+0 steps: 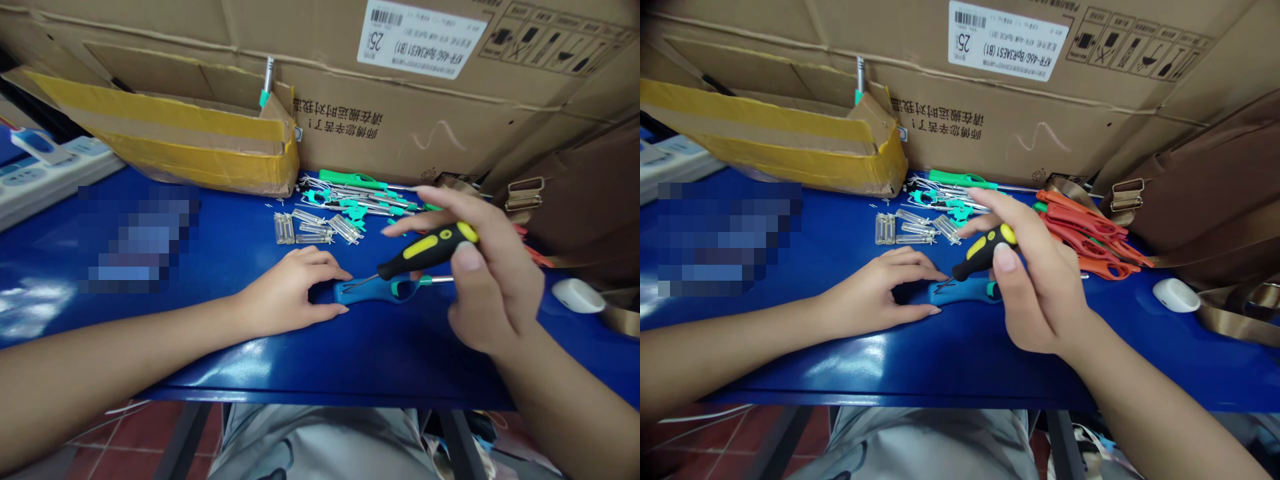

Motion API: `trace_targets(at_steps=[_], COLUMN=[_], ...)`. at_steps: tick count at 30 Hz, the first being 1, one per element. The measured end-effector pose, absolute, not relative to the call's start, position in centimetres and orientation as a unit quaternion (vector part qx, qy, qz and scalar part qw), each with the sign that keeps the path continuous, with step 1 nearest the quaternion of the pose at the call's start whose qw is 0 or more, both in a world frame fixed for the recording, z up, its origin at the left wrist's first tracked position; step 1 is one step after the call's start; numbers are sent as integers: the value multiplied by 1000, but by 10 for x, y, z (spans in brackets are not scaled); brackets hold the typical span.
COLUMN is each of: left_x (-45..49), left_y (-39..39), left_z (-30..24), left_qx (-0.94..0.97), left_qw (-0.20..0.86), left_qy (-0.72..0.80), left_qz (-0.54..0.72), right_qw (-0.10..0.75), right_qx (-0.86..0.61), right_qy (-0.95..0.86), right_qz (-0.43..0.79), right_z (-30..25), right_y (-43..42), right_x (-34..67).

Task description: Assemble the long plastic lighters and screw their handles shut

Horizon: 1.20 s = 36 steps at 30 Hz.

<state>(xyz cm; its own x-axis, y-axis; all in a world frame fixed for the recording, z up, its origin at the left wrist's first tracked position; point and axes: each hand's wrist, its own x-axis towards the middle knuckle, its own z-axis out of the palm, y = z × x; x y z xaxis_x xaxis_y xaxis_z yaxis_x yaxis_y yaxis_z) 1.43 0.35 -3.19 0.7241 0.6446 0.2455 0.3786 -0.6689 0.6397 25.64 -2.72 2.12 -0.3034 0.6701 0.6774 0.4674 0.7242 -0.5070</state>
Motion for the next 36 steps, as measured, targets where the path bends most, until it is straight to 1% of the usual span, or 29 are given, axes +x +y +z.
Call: trace_targets(at_steps=[2, 3, 4, 7, 8, 9, 10, 12, 13, 14, 15, 18, 19, 20, 23, 24, 25, 26, 29, 30, 31, 34, 35, 36], left_x=[14, 14, 14, 14, 14, 14, 14, 14, 14, 14, 14, 14, 14, 15, 15, 15, 15, 15, 14, 14, 14, 14, 15, 15], left_y=[3, 3, 3, 3, 4, 3, 3, 3, 3, 3, 3, 3, 3, 3, 3, 3, 3, 3, 3, 3, 3, 4, 4, 4], left_z=[-32, -32, -32, -32, -32, -32, -32, -32, -32, -32, -32, -32, -32, -32, -32, -32, -32, -32, -32, -32, -32, -32, -33, -33], left_qx=[884, 884, 884, 883, 883, 883, 882, 882, 882, 882, 882, 882, 882, 881, 882, 883, 883, 883, 883, 883, 884, 884, 884, 884], left_qw=[283, 282, 282, 286, 287, 288, 288, 286, 286, 287, 287, 292, 293, 293, 291, 290, 289, 288, 287, 286, 286, 286, 286, 286], left_qy=[293, 294, 294, 291, 290, 289, 289, 291, 291, 291, 292, 289, 289, 289, 290, 290, 290, 290, 291, 290, 289, 290, 290, 290], left_qz=[231, 230, 230, 231, 232, 233, 234, 235, 234, 234, 233, 233, 232, 231, 229, 230, 230, 230, 231, 231, 232, 231, 230, 230], right_qw=[455, 452, 455, 476, 479, 478, 479, 470, 463, 457, 456, 471, 476, 476, 464, 461, 460, 464, 479, 479, 478, 462, 459, 458], right_qx=[-368, -371, -369, -345, -337, -335, -337, -340, -339, -337, -334, -325, -319, -318, -336, -343, -346, -343, -318, -313, -309, -317, -318, -320], right_qy=[-786, -784, -789, -808, -811, -812, -810, -796, -790, -791, -801, -820, -819, -819, -811, -805, -804, -808, -818, -820, -822, -817, -813, -813], right_qz=[200, 208, 184, 27, -5, -1, 39, 171, 217, 229, 198, 1, -33, -29, 116, 148, 149, 120, -19, -32, -14, 135, 165, 165], right_z=[21, 21, 21, 20, 20, 20, 20, 20, 20, 21, 21, 22, 22, 21, 20, 20, 20, 20, 21, 20, 20, 20, 20, 20], right_y=[-27, -27, -26, -23, -22, -22, -23, -24, -24, -24, -24, -23, -23, -24, -27, -28, -28, -28, -25, -25, -25, -26, -26, -26], right_x=[256, 256, 256, 257, 257, 257, 257, 256, 256, 256, 256, 256, 256, 256, 256, 255, 255, 255, 256, 256, 256, 256, 256, 255])
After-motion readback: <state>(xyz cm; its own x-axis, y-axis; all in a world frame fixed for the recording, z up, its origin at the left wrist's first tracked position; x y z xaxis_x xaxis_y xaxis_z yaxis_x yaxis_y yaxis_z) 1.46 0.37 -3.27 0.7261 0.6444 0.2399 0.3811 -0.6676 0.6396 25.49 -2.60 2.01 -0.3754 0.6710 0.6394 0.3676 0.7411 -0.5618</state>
